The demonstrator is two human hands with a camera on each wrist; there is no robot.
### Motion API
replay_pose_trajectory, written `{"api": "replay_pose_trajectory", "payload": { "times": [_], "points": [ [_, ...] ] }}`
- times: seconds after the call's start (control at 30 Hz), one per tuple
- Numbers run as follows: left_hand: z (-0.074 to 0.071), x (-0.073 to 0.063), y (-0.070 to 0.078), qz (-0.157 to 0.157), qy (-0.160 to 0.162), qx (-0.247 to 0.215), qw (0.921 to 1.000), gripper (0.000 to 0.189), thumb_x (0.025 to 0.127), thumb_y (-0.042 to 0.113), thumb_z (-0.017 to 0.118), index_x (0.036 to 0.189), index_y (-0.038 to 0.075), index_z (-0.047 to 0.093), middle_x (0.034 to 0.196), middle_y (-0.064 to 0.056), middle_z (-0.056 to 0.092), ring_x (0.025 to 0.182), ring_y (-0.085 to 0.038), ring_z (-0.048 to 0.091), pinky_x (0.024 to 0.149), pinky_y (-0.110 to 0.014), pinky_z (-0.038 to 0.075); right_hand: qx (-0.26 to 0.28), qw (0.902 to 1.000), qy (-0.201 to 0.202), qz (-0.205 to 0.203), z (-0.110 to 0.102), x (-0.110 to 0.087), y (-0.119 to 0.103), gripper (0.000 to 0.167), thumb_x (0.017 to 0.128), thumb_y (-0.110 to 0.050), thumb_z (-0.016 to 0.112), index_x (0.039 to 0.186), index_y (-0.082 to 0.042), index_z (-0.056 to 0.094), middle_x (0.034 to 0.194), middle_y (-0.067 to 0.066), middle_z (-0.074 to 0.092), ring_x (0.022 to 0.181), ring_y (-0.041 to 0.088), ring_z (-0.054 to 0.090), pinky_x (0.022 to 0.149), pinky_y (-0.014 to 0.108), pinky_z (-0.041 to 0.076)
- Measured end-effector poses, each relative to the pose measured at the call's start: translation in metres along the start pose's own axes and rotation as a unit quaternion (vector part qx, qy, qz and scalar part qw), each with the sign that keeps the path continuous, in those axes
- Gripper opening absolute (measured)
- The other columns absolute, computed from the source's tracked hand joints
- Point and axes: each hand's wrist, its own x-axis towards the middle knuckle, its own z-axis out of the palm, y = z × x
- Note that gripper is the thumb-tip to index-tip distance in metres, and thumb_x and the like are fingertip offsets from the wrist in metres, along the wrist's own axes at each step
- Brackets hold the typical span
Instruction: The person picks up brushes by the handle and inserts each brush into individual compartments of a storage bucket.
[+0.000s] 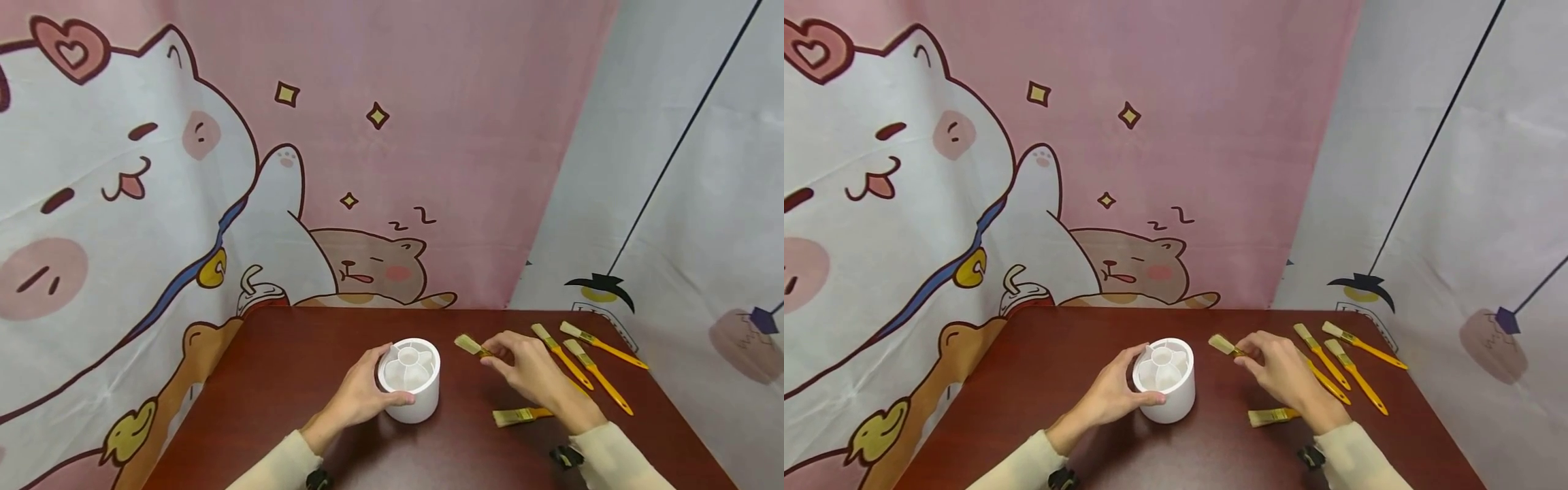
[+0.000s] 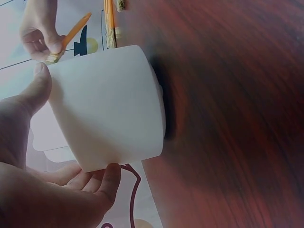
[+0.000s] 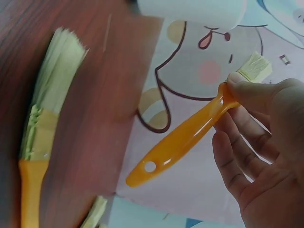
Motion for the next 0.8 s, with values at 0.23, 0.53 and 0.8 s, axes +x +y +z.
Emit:
{"api": "replay_pose_trajectory", "payload": {
  "times": [0.23, 0.53, 0.8],
  "points": [
    [0.001, 0.001, 0.001, -0.002, 0.0, 0.001, 1.0, 0.116, 0.076, 0.045, 0.111, 0.168, 0.002, 0.055, 0.165, -0.02, 0.066, 0.149, -0.042, 0.066, 0.124, -0.064, 0.055, 0.005, 0.9994, 0.033, -0.008, -0.007, 0.004, -0.017, 0.026, 0.089, -0.009, 0.102, 0.104, -0.019, 0.084, 0.093, -0.015, 0.078, 0.082, -0.001, 0.069, 0.07, 0.025, 0.062],
    [0.0, 0.001, 0.002, 0.002, -0.006, 0.0, 1.0, 0.116, 0.075, 0.044, 0.111, 0.167, 0.0, 0.055, 0.164, -0.02, 0.066, 0.148, -0.042, 0.067, 0.125, -0.064, 0.055, 0.042, 0.9974, 0.054, -0.022, -0.017, 0.017, -0.037, 0.028, 0.089, -0.009, 0.102, 0.105, -0.022, 0.083, 0.095, -0.015, 0.081, 0.082, -0.002, 0.072, 0.074, 0.014, 0.059],
    [-0.001, 0.002, 0.002, 0.003, -0.007, -0.004, 1.0, 0.116, 0.076, 0.043, 0.111, 0.167, 0.0, 0.054, 0.165, -0.021, 0.065, 0.149, -0.042, 0.066, 0.125, -0.064, 0.054, 0.061, 0.995, 0.063, -0.047, -0.024, 0.028, -0.055, 0.031, 0.088, -0.008, 0.103, 0.106, -0.023, 0.083, 0.098, -0.016, 0.082, 0.085, 0.0, 0.075, 0.079, 0.014, 0.06]
  ]
}}
